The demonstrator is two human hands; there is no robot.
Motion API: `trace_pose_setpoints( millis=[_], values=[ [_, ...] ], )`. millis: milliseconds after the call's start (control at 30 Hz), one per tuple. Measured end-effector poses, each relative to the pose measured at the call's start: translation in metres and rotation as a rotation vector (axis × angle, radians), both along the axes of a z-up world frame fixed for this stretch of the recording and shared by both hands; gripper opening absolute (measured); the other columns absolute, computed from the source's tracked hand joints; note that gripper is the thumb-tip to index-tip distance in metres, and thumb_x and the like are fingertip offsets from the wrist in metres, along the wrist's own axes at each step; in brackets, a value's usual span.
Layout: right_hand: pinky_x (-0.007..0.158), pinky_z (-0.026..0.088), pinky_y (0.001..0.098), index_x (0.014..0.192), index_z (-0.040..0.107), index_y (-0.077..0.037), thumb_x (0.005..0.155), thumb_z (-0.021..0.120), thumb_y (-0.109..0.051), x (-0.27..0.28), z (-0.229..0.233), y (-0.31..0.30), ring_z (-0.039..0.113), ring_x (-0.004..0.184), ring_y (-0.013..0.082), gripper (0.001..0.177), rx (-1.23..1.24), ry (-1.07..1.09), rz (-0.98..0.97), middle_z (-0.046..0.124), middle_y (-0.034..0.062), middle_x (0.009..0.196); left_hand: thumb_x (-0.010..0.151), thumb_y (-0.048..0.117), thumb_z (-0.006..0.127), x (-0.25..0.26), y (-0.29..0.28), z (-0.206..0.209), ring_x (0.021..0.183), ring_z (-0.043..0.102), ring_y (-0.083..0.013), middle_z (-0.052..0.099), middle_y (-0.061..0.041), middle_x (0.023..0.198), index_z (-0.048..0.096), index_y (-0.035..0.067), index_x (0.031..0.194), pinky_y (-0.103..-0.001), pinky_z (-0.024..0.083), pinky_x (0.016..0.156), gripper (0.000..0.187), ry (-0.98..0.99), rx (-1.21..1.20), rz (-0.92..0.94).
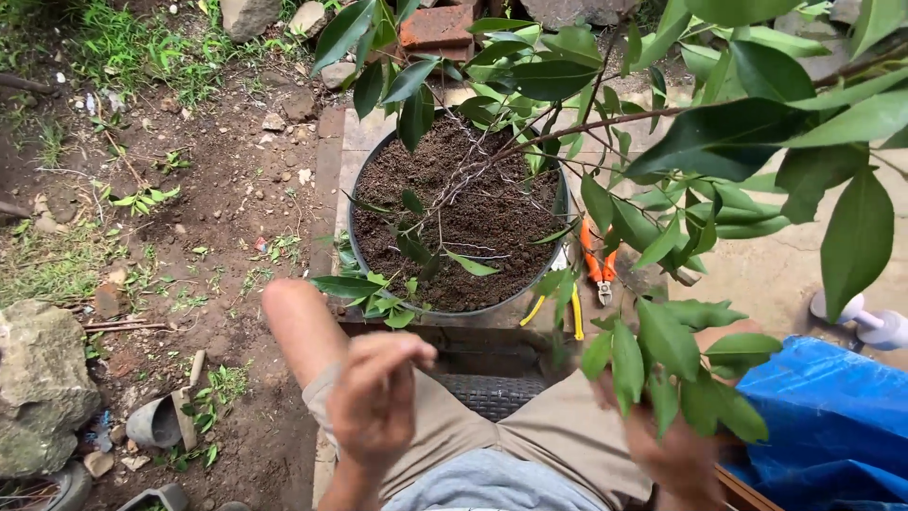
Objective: Pruning and shaping a small tree in a pot using shears and wire to guide branch growth.
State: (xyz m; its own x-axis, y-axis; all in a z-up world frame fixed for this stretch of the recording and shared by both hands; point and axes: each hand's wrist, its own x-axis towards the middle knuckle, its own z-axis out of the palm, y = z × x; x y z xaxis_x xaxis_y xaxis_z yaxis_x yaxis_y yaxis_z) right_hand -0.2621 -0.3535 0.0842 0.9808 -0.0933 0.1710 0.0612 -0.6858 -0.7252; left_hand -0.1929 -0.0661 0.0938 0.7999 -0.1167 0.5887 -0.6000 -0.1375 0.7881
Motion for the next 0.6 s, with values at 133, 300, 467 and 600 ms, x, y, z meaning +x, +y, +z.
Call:
trace_pose_setpoints(
  millis=[133, 300, 467, 600],
  values=[
    [0.094, 0.057, 0.0372, 0.115, 0.075, -0.014, 0.088, 0.072, -0.021, -0.043, 0.046, -0.043, 0.075, 0.103, 0.0219, 0.028, -0.263, -0.035, -0.091, 0.078, 0.0069, 0.111, 0.100, -0.005, 0.060, 0.050, 0.004, 0.048, 0.090, 0.074, -0.0217, 0.070, -0.014, 0.104, 0.058, -0.003, 0.123, -0.029, 0.065, 0.084, 0.023, -0.138, 0.117, 0.159],
    [0.064, 0.031, 0.0257, 0.118, 0.070, -0.006, 0.109, 0.057, -0.012, -0.050, 0.087, -0.078, 0.039, 0.053, 0.0098, 0.017, -0.198, 0.035, -0.254, 0.070, 0.0037, 0.087, 0.102, 0.003, 0.069, 0.098, -0.015, 0.112, 0.100, 0.062, -0.0281, 0.069, -0.014, 0.107, 0.070, -0.002, 0.114, -0.038, 0.050, 0.094, 0.013, -0.269, 0.363, 0.036],
    [0.079, 0.051, 0.0456, 0.119, 0.077, -0.005, 0.099, 0.059, 0.015, 0.057, 0.169, -0.027, 0.067, 0.083, 0.0334, 0.033, -0.625, -0.179, 0.109, 0.072, 0.0144, 0.092, 0.099, 0.019, 0.073, 0.157, -0.049, 0.098, 0.100, 0.059, -0.0252, 0.073, -0.010, 0.110, 0.066, 0.005, 0.121, -0.039, 0.049, 0.089, 0.027, -0.284, 0.519, -0.067],
    [0.088, 0.055, 0.0327, 0.118, 0.076, -0.026, 0.116, 0.082, -0.003, 0.107, 0.197, -0.007, 0.072, 0.098, 0.0172, 0.024, -1.337, -0.610, 0.166, 0.078, -0.0069, 0.120, 0.092, 0.034, 0.077, 0.195, -0.072, 0.070, 0.092, 0.060, -0.0192, 0.076, -0.004, 0.106, 0.071, 0.015, 0.114, -0.036, 0.052, 0.078, 0.029, -0.286, 0.660, -0.142]
  ],
)
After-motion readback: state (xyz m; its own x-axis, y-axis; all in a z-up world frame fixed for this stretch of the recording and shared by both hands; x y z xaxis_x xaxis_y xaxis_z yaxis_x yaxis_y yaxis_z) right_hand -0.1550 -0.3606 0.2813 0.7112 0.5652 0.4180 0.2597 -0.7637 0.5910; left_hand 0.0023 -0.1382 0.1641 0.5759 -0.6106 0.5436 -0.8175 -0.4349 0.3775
